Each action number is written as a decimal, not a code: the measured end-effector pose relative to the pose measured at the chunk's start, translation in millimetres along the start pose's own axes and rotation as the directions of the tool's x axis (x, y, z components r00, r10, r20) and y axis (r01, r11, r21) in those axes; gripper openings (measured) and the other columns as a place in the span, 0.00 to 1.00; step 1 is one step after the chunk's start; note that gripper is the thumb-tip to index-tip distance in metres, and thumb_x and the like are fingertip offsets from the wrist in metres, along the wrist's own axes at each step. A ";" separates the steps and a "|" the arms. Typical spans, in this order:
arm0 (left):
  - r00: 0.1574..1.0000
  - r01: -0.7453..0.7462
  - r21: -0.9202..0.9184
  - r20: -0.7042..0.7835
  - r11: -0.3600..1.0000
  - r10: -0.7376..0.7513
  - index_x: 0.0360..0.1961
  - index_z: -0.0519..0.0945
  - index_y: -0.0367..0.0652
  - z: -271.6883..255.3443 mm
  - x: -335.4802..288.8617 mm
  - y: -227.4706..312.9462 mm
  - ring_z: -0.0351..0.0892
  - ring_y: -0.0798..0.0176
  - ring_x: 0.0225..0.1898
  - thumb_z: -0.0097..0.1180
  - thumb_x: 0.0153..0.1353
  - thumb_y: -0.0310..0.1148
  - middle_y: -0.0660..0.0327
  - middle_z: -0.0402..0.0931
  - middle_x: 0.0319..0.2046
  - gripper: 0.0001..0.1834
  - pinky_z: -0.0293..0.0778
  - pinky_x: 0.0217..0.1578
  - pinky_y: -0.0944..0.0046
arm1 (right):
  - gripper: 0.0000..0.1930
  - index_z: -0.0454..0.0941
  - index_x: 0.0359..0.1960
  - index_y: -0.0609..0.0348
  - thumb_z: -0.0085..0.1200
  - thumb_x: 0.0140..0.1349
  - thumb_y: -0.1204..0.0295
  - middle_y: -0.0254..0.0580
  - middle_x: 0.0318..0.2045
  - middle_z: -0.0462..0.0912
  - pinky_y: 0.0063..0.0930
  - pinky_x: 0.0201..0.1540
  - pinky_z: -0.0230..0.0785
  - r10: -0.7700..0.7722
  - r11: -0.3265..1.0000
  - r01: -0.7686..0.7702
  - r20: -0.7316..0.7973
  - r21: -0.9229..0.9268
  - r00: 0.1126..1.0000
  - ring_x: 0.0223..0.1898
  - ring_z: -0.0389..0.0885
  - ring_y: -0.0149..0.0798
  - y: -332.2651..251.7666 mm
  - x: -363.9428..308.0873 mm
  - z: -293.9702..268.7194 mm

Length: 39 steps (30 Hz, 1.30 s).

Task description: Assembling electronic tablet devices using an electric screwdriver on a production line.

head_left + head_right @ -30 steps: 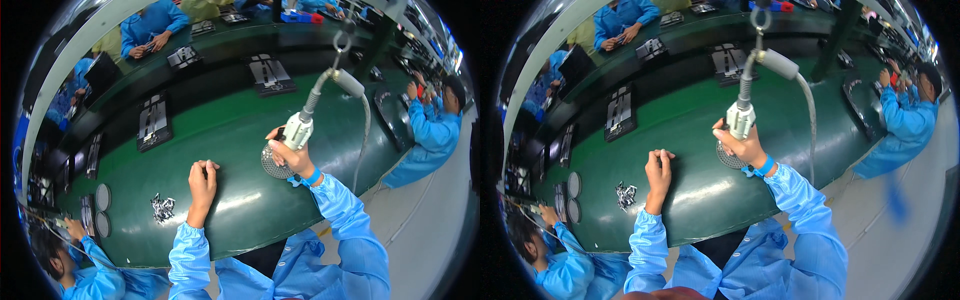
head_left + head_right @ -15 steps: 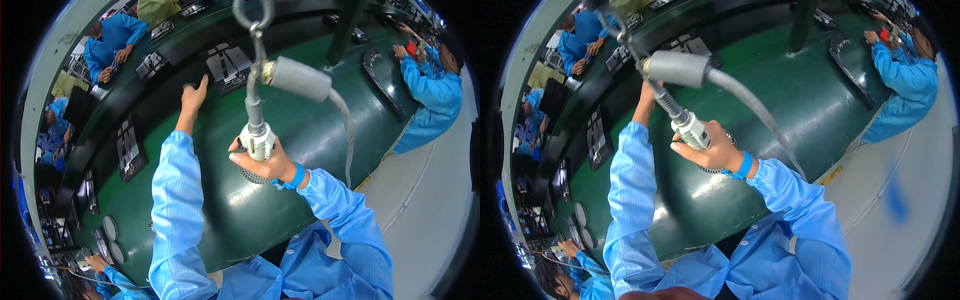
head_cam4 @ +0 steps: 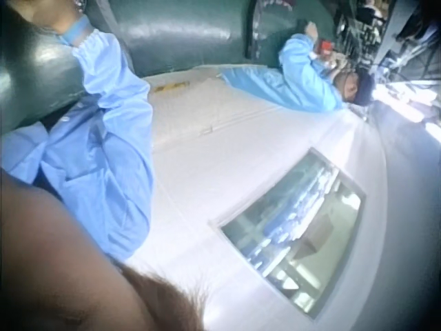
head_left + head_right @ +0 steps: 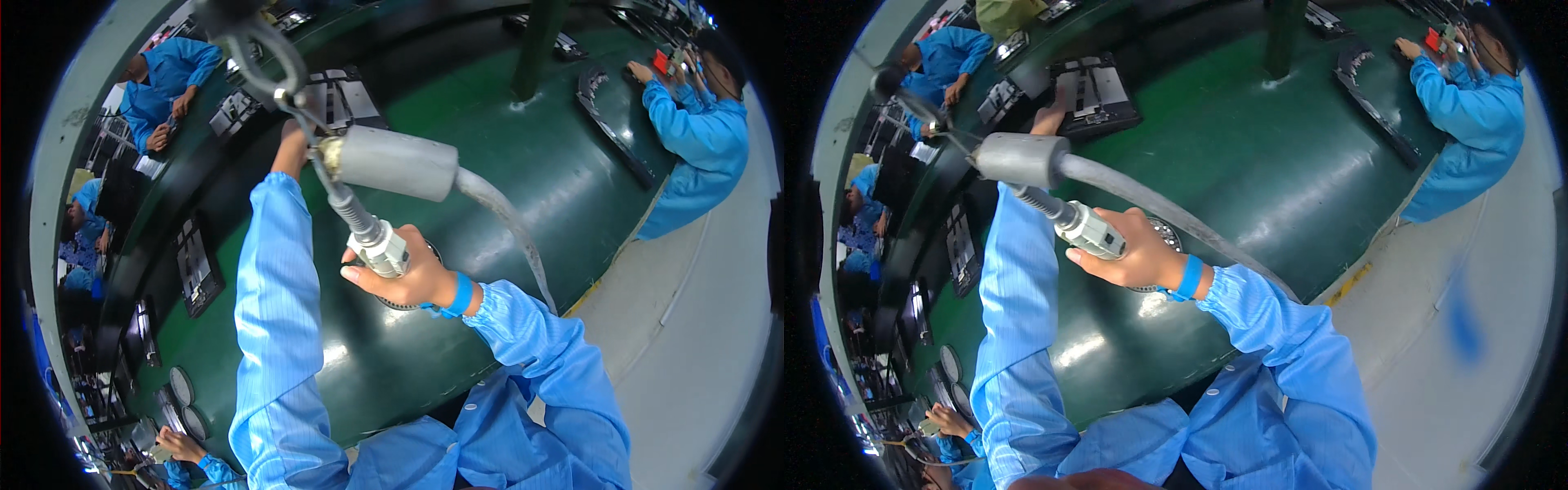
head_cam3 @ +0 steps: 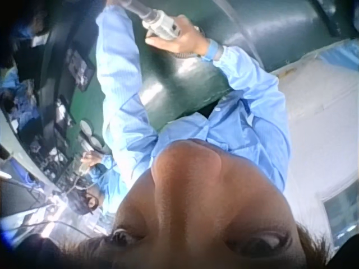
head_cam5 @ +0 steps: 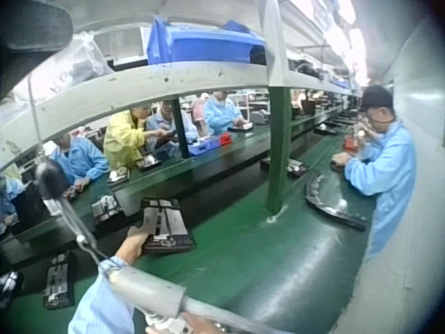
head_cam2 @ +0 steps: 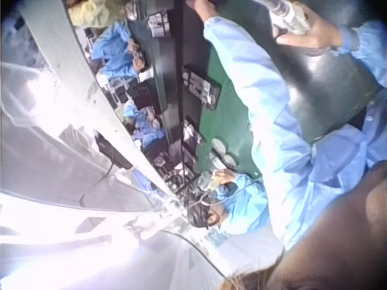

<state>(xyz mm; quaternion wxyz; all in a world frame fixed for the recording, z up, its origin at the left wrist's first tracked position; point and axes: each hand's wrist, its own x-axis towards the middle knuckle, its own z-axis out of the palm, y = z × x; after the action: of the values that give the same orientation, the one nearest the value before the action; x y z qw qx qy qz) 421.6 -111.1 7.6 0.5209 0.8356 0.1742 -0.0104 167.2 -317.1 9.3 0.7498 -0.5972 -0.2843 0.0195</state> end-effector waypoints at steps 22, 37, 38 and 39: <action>0.973 0.039 0.162 -0.231 0.986 -0.001 0.63 0.57 0.24 -72.9 -419.8 -145.5 0.76 0.29 0.46 0.43 0.73 0.42 0.27 0.75 0.42 0.31 0.71 0.47 0.45 | 0.07 0.73 0.43 0.67 0.47 0.68 0.76 0.32 0.16 0.67 0.24 0.19 0.61 0.041 0.983 -0.026 -0.083 0.179 0.996 0.15 0.65 0.26 22.0 -27.7 -31.4; 0.909 0.019 0.473 -0.376 0.881 0.182 0.56 0.73 0.32 -81.0 -487.6 -170.5 0.77 0.45 0.33 0.54 0.66 0.41 0.45 0.70 0.39 0.25 0.75 0.33 0.52 | 0.11 0.69 0.46 0.69 0.42 0.69 0.72 0.31 0.13 0.59 0.24 0.17 0.58 0.056 0.979 -0.051 -0.017 0.196 0.998 0.12 0.57 0.27 24.0 -16.5 -29.6; 0.856 0.011 0.448 -0.466 0.894 0.223 0.48 0.79 0.37 -98.9 -480.6 -188.1 0.78 0.46 0.30 0.55 0.66 0.38 0.49 0.72 0.37 0.17 0.75 0.32 0.52 | 0.11 0.69 0.46 0.69 0.42 0.69 0.72 0.31 0.13 0.59 0.24 0.17 0.58 0.055 0.980 -0.050 -0.020 0.192 0.998 0.12 0.57 0.27 24.2 -16.1 -29.9; 0.797 -0.028 0.493 -0.514 0.869 0.317 0.41 0.81 0.37 -125.9 -471.0 -203.3 0.78 0.48 0.28 0.56 0.65 0.34 0.51 0.75 0.31 0.11 0.74 0.31 0.54 | 0.12 0.69 0.46 0.69 0.42 0.69 0.72 0.31 0.13 0.59 0.24 0.17 0.58 0.049 0.981 -0.046 -0.012 0.189 0.999 0.12 0.58 0.27 25.2 -15.6 -29.8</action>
<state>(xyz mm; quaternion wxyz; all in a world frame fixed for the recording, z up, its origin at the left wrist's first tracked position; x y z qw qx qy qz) -102.8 -52.3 -17.4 0.2274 0.9101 0.2373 0.2525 175.3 -342.1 -23.5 0.8046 -0.5304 -0.2604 0.0592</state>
